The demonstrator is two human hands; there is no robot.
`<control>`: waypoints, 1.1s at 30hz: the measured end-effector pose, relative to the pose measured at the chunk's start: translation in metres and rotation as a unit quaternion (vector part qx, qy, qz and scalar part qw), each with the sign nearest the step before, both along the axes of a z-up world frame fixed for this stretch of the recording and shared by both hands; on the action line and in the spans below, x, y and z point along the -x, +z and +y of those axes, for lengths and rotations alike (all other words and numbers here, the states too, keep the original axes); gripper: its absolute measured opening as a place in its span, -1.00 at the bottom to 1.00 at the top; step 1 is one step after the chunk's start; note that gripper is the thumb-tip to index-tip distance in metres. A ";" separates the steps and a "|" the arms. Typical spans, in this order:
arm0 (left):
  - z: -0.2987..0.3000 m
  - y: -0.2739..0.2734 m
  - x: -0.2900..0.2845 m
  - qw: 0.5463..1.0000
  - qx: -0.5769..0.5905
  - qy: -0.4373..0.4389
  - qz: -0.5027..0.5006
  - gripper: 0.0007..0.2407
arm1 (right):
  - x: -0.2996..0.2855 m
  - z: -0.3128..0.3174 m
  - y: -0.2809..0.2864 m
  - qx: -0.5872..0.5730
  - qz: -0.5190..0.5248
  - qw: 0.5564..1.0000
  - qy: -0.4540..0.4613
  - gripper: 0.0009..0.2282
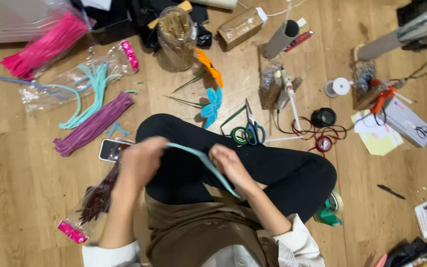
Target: The person sits on the floor and assembles a blue artificial flower by wrapping a green stem with tape. They then pick up a bundle of light blue pipe cleaners, separate one, and twist it into a small ball shape before applying hot glue to the center of the flower.
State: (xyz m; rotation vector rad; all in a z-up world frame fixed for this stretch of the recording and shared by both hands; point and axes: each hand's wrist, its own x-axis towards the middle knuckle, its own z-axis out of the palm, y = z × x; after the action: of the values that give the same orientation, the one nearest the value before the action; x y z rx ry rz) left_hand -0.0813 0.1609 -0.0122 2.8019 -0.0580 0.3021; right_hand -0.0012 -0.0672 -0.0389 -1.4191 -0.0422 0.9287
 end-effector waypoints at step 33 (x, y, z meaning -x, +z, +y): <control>-0.129 0.036 -0.030 0.669 0.729 0.103 -0.101 -0.91 | 0.006 -0.007 0.071 -0.043 -0.276 0.928 -0.249 -0.89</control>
State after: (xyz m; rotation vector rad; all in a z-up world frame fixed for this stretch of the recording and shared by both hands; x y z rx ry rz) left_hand -0.0516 0.0320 0.0240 1.1353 0.3170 0.4296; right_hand -0.0075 -0.0742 0.0324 -1.4746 -0.1340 0.0939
